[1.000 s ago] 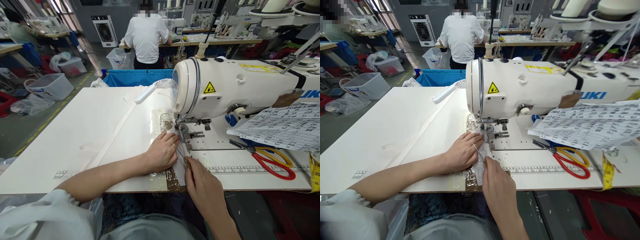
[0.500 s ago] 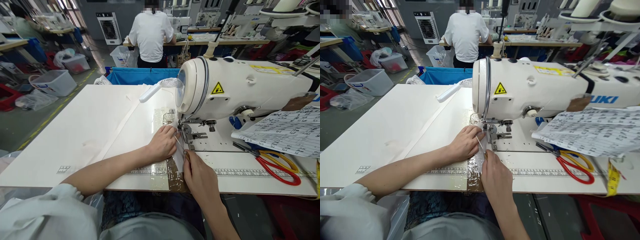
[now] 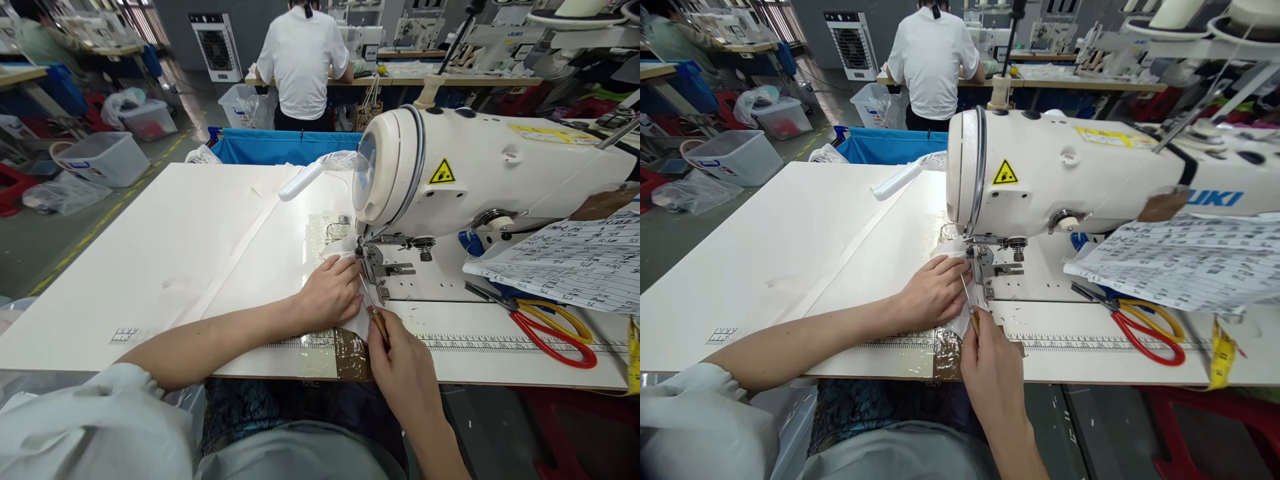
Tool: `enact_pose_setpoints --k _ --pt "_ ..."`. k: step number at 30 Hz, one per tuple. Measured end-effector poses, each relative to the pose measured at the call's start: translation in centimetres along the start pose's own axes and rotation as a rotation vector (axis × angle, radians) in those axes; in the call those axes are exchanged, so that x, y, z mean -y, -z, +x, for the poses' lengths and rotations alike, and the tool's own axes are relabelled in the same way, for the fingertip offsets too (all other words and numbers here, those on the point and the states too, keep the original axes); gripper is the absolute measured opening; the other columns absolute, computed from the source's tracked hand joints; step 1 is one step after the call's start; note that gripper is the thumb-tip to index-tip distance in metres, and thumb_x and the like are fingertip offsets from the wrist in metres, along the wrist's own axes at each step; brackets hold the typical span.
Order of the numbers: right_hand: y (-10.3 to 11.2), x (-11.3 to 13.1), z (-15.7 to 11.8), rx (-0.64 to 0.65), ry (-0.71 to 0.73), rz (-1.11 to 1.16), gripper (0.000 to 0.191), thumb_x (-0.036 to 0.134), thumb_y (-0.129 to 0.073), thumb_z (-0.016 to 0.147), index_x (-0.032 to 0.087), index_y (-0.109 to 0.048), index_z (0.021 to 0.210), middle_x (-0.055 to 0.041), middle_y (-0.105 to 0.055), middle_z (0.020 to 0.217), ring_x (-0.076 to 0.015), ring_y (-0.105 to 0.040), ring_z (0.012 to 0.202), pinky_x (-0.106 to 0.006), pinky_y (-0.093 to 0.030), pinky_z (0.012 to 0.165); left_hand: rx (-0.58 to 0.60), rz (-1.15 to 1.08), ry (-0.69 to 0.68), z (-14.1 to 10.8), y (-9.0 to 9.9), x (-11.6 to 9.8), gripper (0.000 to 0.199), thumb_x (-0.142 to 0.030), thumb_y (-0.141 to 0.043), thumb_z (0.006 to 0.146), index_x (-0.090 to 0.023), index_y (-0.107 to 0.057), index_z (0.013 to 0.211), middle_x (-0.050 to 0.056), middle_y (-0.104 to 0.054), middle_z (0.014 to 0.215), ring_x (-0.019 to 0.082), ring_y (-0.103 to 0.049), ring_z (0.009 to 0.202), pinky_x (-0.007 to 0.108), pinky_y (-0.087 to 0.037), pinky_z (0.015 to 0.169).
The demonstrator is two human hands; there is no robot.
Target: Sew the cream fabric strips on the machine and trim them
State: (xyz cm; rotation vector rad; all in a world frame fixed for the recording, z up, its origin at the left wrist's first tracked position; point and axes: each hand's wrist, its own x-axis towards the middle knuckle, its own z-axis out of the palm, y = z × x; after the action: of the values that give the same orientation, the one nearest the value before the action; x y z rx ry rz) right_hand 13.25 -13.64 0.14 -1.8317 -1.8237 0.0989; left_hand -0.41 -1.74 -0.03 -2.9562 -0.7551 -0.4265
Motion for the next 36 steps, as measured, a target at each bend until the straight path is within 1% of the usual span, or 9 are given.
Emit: enact_pose_setpoints --k 4,7,10,12,16,21,26,31,36 --pt "0.6 -0.3 -1.0 0.017 -0.011 0.030 0.030 0.025 -0.036 0.095 0.013 -0.062 0.104 -0.0086 -0.074 0.075 -0.0187 -0.067 0.053 -0.025 -0.045 0.047 0.010 0.026 -0.008 0.0 -0.2 -0.1 0.042 -0.028 -0.042 0.093 -0.004 -0.059 0.123 0.017 -0.056 0.134 0.029 -0.046 0.127 0.044 -0.031 0.110" --pt "0.9 -1.0 -2.1 0.012 -0.073 0.062 0.032 0.031 -0.037 0.096 0.015 -0.062 0.108 -0.0095 -0.075 0.081 -0.0200 -0.070 0.061 -0.024 -0.046 0.047 0.025 0.032 -0.013 -0.1 0.0 -0.2 0.042 -0.025 -0.043 0.091 -0.004 -0.057 0.125 0.017 -0.055 0.135 0.029 -0.045 0.128 0.045 -0.030 0.111" --pt "1.3 -1.8 -2.8 -0.017 -0.132 0.087 0.033 0.036 -0.039 0.096 0.017 -0.063 0.109 -0.0101 -0.075 0.087 -0.0202 -0.071 0.066 -0.024 -0.047 0.046 0.022 0.029 -0.003 -0.1 0.1 -0.4 0.043 -0.031 -0.040 0.094 -0.005 -0.057 0.124 0.017 -0.056 0.133 0.029 -0.045 0.127 0.045 -0.029 0.112" --pt "1.6 -2.2 -2.9 -0.019 -0.157 0.109 0.034 0.037 -0.039 0.095 0.017 -0.063 0.109 -0.0096 -0.075 0.086 -0.0202 -0.071 0.066 -0.024 -0.049 0.048 0.018 0.029 -0.002 -0.1 0.2 -0.6 0.045 -0.036 -0.040 0.095 -0.005 -0.058 0.122 0.017 -0.057 0.130 0.029 -0.046 0.126 0.046 -0.029 0.112" --pt "2.3 -2.4 -2.5 0.017 -0.210 0.177 0.035 0.040 -0.040 0.094 0.017 -0.064 0.106 -0.0068 -0.074 0.075 -0.0185 -0.069 0.058 -0.023 -0.048 0.044 0.040 0.038 -0.017 -0.2 0.4 -0.9 0.041 -0.028 -0.041 0.093 -0.004 -0.057 0.121 0.018 -0.057 0.128 0.029 -0.046 0.124 0.046 -0.029 0.111" --pt "2.5 -2.4 -2.2 0.025 -0.243 0.213 0.035 0.044 -0.042 0.093 0.018 -0.064 0.103 -0.0059 -0.073 0.073 -0.0174 -0.066 0.053 -0.023 -0.048 0.044 0.067 0.040 -0.023 -0.3 0.6 -0.8 0.038 -0.022 -0.045 0.090 -0.004 -0.056 0.123 0.019 -0.056 0.130 0.028 -0.047 0.122 0.044 -0.029 0.110" --pt "2.5 -2.4 -2.2 0.021 -0.259 0.208 0.036 0.045 -0.042 0.092 0.018 -0.064 0.100 -0.0047 -0.072 0.068 -0.0171 -0.065 0.052 -0.023 -0.049 0.047 0.063 0.031 -0.021 -0.4 0.7 -1.0 0.040 -0.027 -0.044 0.091 -0.005 -0.056 0.123 0.018 -0.056 0.130 0.028 -0.047 0.121 0.045 -0.027 0.111" --pt "2.7 -2.3 -2.1 0.050 -0.279 0.218 0.038 0.047 -0.042 0.091 0.017 -0.065 0.100 -0.0029 -0.069 0.062 -0.0153 -0.058 0.043 -0.022 -0.044 0.040 0.033 0.025 -0.018 -0.4 0.7 -1.1 0.040 -0.027 -0.038 0.094 -0.005 -0.058 0.120 0.018 -0.057 0.128 0.027 -0.049 0.118 0.045 -0.029 0.110" --pt "2.7 -2.3 -2.0 0.046 -0.290 0.218 0.039 0.048 -0.043 0.091 0.018 -0.066 0.101 -0.0014 -0.068 0.059 -0.0140 -0.052 0.036 -0.023 -0.043 0.038 0.036 0.010 -0.019 -0.4 0.7 -1.1 0.039 -0.027 -0.040 0.094 -0.005 -0.058 0.120 0.019 -0.057 0.127 0.028 -0.050 0.117 0.045 -0.031 0.108"
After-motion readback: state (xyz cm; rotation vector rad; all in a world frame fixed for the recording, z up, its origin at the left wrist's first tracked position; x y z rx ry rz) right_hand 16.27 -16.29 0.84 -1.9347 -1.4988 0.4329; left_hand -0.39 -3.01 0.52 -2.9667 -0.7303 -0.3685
